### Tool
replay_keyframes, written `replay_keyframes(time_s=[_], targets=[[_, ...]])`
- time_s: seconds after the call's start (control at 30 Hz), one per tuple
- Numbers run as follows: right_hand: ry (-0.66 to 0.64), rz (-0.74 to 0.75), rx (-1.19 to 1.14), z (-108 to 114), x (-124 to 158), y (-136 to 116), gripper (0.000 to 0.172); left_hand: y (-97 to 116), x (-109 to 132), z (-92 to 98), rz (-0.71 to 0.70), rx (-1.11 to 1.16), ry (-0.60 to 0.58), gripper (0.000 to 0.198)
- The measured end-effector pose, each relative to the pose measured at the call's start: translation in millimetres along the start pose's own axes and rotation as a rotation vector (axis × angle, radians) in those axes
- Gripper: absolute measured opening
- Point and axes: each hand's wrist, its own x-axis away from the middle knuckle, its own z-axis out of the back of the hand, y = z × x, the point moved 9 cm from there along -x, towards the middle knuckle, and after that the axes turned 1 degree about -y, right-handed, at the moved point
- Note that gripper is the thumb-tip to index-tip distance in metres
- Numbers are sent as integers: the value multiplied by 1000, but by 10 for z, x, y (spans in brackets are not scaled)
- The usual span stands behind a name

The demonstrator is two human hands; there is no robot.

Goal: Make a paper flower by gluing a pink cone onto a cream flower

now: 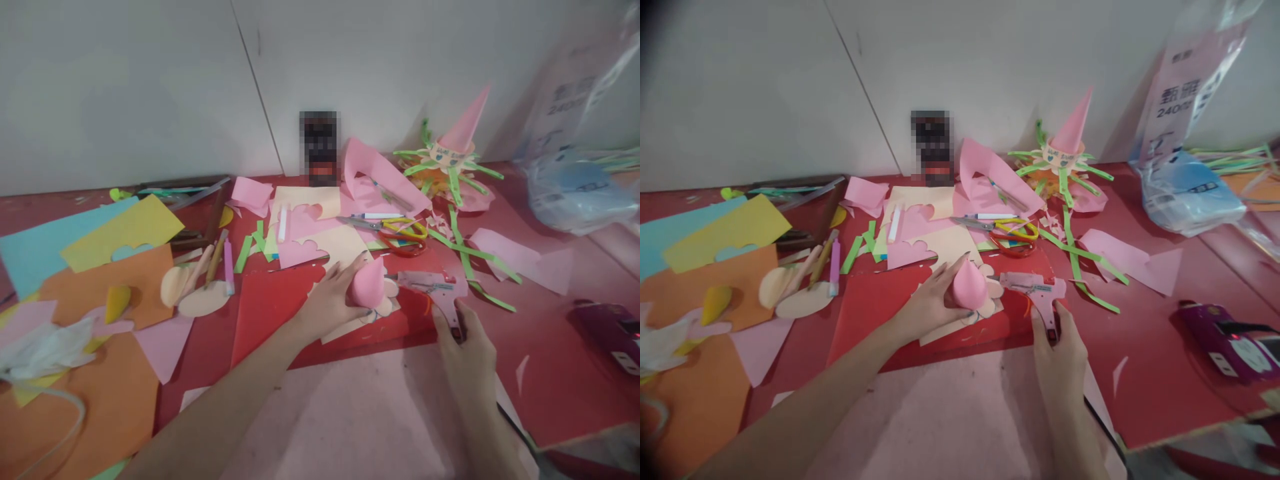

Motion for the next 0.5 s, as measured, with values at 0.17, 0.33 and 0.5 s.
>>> replay_keyframes(time_s=[0.17, 0.33, 0.5], targets=[[14, 24, -3, 5, 8, -27, 61, 33, 50, -5, -3, -30, -64, 85], [25, -10, 20, 46, 7, -6, 59, 65, 64, 32, -13, -84, -17, 91], [47, -11, 31, 88, 15, 8, 59, 60, 52, 26, -2, -109, -1, 85]])
